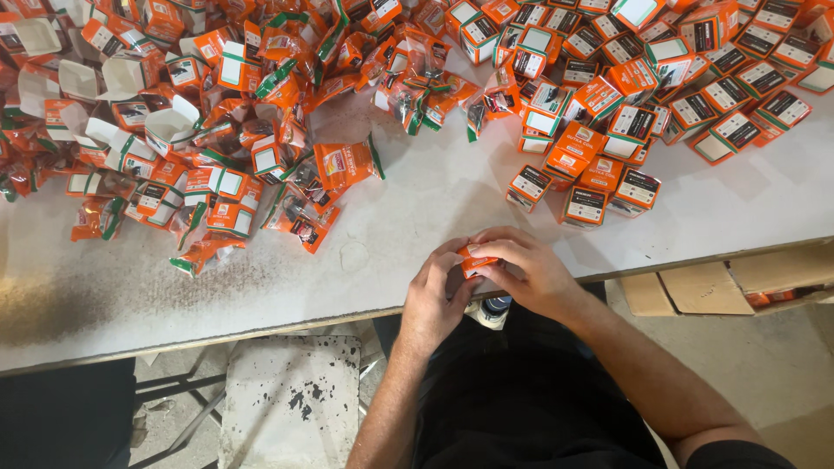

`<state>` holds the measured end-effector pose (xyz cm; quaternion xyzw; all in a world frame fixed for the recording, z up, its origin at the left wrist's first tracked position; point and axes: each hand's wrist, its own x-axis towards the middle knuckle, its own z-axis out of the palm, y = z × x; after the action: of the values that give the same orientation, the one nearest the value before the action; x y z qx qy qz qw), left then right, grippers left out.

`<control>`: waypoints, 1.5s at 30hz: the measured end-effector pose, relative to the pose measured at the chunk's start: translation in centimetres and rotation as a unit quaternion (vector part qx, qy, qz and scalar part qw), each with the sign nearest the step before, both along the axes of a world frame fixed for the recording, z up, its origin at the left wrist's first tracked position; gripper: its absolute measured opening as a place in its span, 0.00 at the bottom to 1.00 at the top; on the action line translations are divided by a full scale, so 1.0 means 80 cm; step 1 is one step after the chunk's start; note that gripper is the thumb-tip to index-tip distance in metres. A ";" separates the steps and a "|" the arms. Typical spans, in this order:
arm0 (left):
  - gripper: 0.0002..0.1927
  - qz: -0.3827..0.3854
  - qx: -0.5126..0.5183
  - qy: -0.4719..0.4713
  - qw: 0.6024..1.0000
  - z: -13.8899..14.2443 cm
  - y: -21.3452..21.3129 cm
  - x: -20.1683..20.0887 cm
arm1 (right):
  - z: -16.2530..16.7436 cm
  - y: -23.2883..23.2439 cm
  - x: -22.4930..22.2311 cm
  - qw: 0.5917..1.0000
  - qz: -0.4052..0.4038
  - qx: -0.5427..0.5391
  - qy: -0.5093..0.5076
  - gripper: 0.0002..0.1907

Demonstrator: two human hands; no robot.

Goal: The person stands at a table covered with small orange product boxes and plastic-wrapped items, placing wrapped items into small white inner boxes and folding the boxes closed, then setting the packed boxes back onto the table pile. They repeat this packing cycle one item at a time throughout the episode.

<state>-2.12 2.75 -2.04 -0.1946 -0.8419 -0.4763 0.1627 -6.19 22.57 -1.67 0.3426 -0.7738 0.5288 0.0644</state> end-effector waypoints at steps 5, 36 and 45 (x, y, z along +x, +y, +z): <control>0.22 -0.001 0.004 -0.008 1.000 0.007 0.000 0.003 | 0.005 0.003 0.000 1.000 0.027 0.008 0.000 0.11; 0.70 -0.121 -0.107 0.143 0.976 0.055 0.152 -0.278 | 0.049 0.170 -0.138 0.870 -0.369 0.279 0.171 0.45; 0.71 -0.094 -0.155 0.117 0.976 0.029 0.189 -0.349 | 0.007 0.209 -0.201 0.847 -0.391 0.314 0.177 0.42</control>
<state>-30.01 17.85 0.27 -0.3500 -0.8588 -0.3269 0.1821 -22.30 39.28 -1.13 0.1016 -0.9438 0.1195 0.2909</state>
